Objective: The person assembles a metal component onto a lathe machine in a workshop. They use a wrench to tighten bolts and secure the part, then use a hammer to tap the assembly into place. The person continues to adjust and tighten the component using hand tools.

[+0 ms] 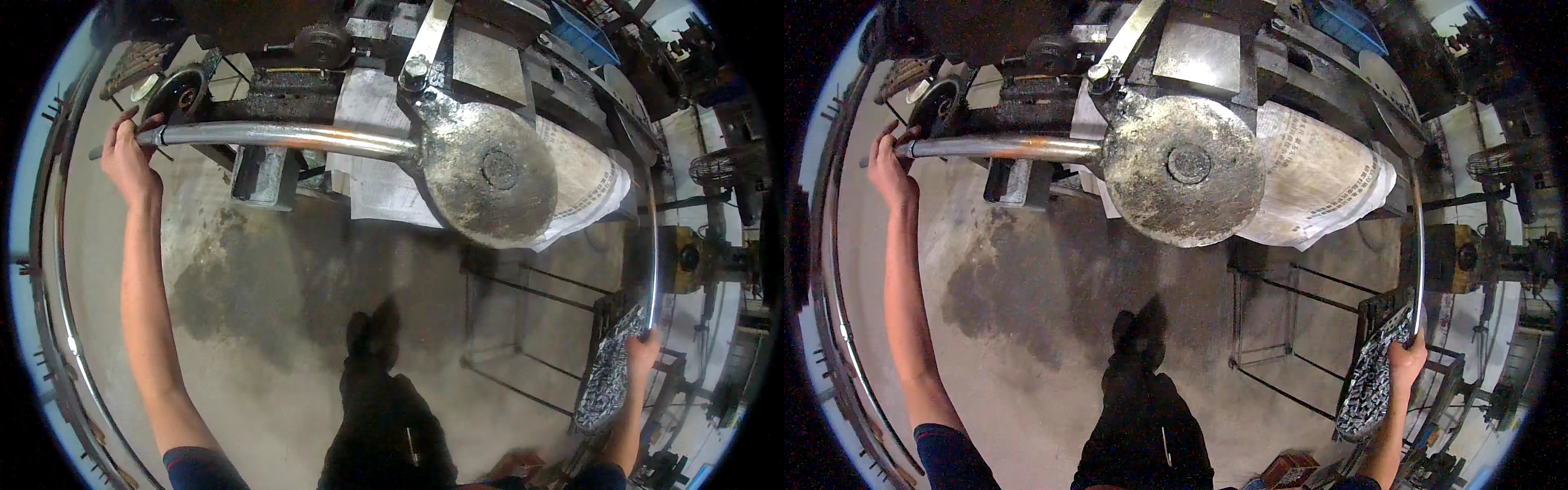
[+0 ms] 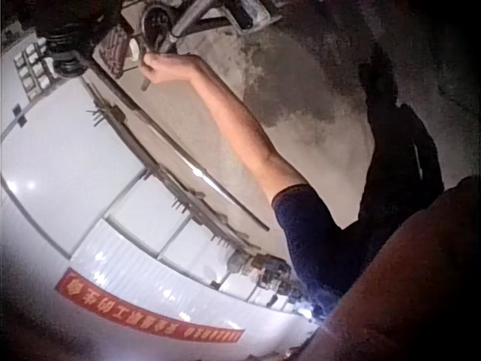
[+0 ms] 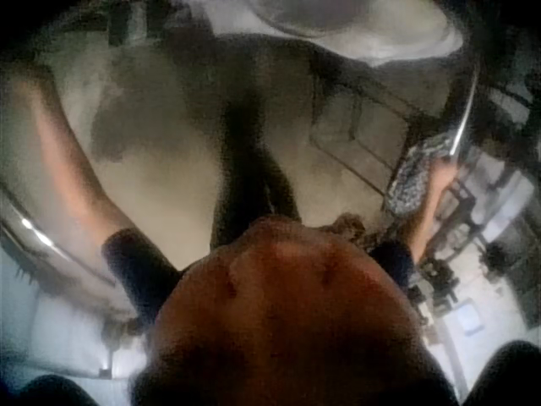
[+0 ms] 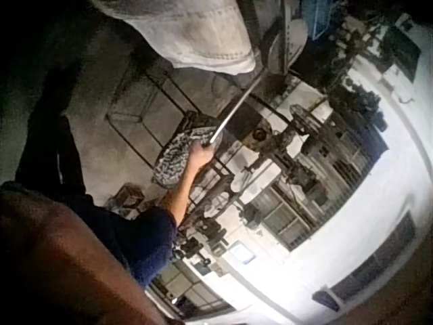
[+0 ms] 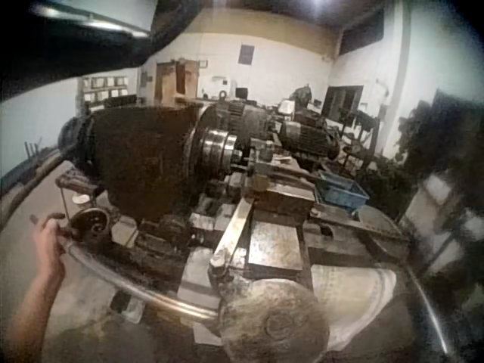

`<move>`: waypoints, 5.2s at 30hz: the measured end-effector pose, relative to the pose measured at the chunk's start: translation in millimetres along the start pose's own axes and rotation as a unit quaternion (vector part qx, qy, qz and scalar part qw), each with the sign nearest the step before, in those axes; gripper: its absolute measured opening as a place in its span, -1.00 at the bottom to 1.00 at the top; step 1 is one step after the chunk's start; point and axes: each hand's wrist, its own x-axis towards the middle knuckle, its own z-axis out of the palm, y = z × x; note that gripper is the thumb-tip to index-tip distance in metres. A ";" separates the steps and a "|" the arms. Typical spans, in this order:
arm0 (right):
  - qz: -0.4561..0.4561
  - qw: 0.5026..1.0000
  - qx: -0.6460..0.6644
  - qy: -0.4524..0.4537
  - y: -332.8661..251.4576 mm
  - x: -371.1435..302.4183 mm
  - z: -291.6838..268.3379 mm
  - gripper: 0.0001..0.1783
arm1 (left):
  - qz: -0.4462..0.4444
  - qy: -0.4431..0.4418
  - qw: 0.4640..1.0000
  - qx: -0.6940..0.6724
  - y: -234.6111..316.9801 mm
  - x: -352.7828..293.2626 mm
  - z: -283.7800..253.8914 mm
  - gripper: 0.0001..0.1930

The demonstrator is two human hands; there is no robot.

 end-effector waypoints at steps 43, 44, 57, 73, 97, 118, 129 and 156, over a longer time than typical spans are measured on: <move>0.048 0.998 -0.028 0.014 -73.6 -35.3 -8.2 -0.62 | -0.052 0.008 0.997 0.053 1.0 1.4 -14.2 -0.80; 0.054 0.995 -0.074 0.034 -41.2 -36.6 6.8 -0.61 | -0.082 0.007 0.996 0.035 3.9 1.9 -5.0 -0.81; 0.141 0.986 -0.016 -0.084 -63.7 -14.0 -12.1 -0.64 | -0.186 0.040 0.973 0.130 19.7 9.4 -7.0 -0.80; 0.101 0.935 0.263 -0.215 -119.2 98.3 9.1 -0.74 | -0.310 0.183 0.907 0.219 38.0 -4.5 30.4 -0.69; -0.158 0.909 -0.128 -0.364 -120.8 349.1 -56.4 -0.61 | -0.306 -0.074 0.835 0.452 144.8 -38.1 58.0 -0.69; -0.634 0.678 0.229 -0.293 -462.9 250.9 2.4 -0.49 | 0.077 -0.448 0.736 0.502 201.8 -15.7 303.6 -0.62; -0.638 0.656 0.243 -0.322 -467.5 257.8 5.9 -0.39 | 0.056 -0.499 0.709 0.495 205.8 -8.4 309.1 -0.61; -0.604 0.668 0.279 -0.333 -454.0 260.7 8.5 -0.45 | -0.021 -0.433 0.840 0.327 186.3 -19.4 307.6 -0.72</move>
